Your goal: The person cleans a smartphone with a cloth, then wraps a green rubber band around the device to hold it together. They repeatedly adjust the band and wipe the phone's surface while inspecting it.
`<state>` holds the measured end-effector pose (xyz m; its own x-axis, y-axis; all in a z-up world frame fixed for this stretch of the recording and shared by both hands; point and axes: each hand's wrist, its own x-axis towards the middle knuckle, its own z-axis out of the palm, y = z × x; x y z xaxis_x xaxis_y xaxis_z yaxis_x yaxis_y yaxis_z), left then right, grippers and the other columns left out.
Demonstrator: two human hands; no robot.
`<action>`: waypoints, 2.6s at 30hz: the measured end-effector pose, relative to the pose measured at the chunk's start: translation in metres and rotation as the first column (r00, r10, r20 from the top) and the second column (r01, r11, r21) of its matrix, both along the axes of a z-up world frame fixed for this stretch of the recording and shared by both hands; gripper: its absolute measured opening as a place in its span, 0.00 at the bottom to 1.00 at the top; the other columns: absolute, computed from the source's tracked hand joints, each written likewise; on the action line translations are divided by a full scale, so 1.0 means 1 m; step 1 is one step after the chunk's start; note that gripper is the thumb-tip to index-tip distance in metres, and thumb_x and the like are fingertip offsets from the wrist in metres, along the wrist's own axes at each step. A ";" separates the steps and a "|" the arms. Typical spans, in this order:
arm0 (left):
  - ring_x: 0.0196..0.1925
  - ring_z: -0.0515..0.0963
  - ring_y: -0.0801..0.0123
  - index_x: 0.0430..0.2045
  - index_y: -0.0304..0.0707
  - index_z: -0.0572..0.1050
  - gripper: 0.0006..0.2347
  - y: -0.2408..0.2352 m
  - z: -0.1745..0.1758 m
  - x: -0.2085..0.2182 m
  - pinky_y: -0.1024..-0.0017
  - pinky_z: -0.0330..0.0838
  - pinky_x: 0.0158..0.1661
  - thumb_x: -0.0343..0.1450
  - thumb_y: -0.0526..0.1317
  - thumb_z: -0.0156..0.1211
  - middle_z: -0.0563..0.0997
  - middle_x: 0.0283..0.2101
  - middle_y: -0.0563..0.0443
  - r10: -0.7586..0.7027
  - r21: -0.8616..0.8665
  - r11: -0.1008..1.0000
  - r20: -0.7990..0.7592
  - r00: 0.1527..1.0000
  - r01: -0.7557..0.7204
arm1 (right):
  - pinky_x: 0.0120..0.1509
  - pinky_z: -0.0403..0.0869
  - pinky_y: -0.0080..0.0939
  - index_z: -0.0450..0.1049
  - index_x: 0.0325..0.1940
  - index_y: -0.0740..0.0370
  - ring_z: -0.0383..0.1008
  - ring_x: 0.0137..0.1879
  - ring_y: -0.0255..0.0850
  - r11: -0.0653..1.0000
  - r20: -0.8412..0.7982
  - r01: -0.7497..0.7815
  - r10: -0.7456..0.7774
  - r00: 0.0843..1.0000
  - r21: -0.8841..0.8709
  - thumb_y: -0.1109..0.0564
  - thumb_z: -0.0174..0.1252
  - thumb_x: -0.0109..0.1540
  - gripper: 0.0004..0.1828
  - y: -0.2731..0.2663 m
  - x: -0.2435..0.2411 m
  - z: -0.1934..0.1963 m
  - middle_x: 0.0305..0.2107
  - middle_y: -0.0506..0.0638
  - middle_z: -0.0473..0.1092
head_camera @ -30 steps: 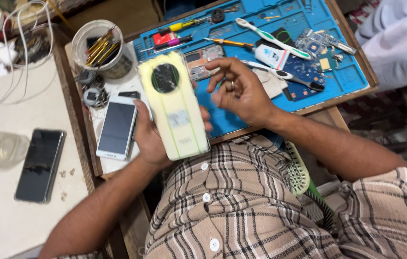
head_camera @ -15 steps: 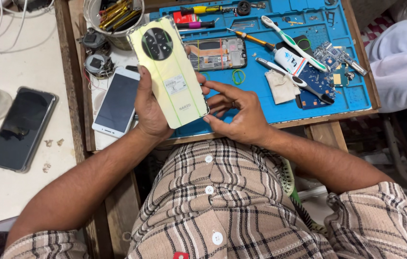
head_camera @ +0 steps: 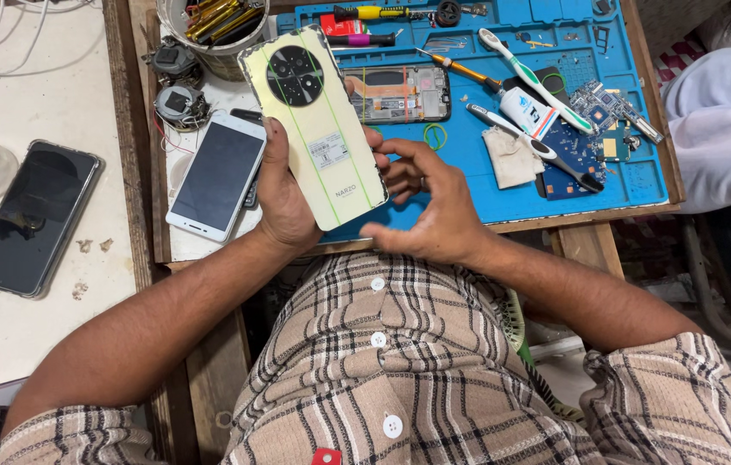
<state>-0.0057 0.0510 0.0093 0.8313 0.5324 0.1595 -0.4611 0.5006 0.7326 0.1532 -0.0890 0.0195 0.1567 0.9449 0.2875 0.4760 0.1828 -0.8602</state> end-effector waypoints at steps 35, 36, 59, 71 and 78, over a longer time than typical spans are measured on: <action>0.50 0.82 0.54 0.73 0.38 0.62 0.42 0.047 -0.001 -0.004 0.55 0.81 0.51 0.74 0.74 0.33 0.80 0.51 0.35 0.083 0.063 0.995 -0.067 0.994 -0.079 | 0.56 0.72 0.48 0.80 0.51 0.56 0.75 0.54 0.50 0.987 0.648 -0.092 -0.014 0.762 0.128 0.56 0.66 0.63 0.12 0.001 0.049 0.013 0.52 0.52 0.73; 0.50 0.82 0.54 0.73 0.36 0.61 0.42 0.045 0.000 -0.005 0.55 0.80 0.52 0.75 0.73 0.34 0.79 0.51 0.35 0.075 0.109 0.992 -0.055 0.996 -0.069 | 0.54 0.71 0.49 0.80 0.50 0.57 0.74 0.51 0.50 0.994 0.627 -0.050 -0.021 0.778 0.095 0.55 0.67 0.63 0.13 0.003 0.044 0.012 0.49 0.52 0.73; 0.55 0.82 0.52 0.70 0.26 0.56 0.36 0.017 0.004 -0.004 0.61 0.81 0.50 0.72 0.54 0.57 0.65 0.71 0.36 -0.422 0.228 0.872 -0.102 0.901 0.434 | 0.46 0.81 0.33 0.72 0.47 0.68 0.80 0.42 0.34 0.997 -0.423 0.068 -0.082 0.903 -0.046 0.66 0.61 0.67 0.06 0.010 0.067 -0.019 0.38 0.54 0.76; 0.51 0.83 0.51 0.71 0.25 0.53 0.37 0.013 0.011 -0.003 0.60 0.81 0.50 0.69 0.49 0.58 0.69 0.66 0.32 -0.414 0.195 0.871 -0.201 0.888 0.450 | 0.46 0.79 0.31 0.75 0.47 0.67 0.81 0.44 0.33 0.993 -0.343 0.107 -0.115 0.932 -0.043 0.66 0.62 0.65 0.07 0.011 0.062 -0.009 0.40 0.53 0.78; 0.49 0.84 0.46 0.71 0.24 0.54 0.37 0.018 0.009 -0.005 0.59 0.84 0.45 0.70 0.51 0.59 0.72 0.60 0.31 -0.433 0.087 0.885 -0.206 0.878 0.457 | 0.44 0.78 0.34 0.79 0.47 0.66 0.80 0.45 0.34 0.981 0.136 0.137 -0.156 0.978 0.140 0.62 0.64 0.65 0.07 0.003 0.058 -0.003 0.41 0.53 0.79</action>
<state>-0.0103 0.0695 0.0182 0.9960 0.0843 0.0305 -0.0699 0.5175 0.8528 0.2115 -0.0860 0.0170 0.2380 0.8681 0.4356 0.6245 0.2067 -0.7532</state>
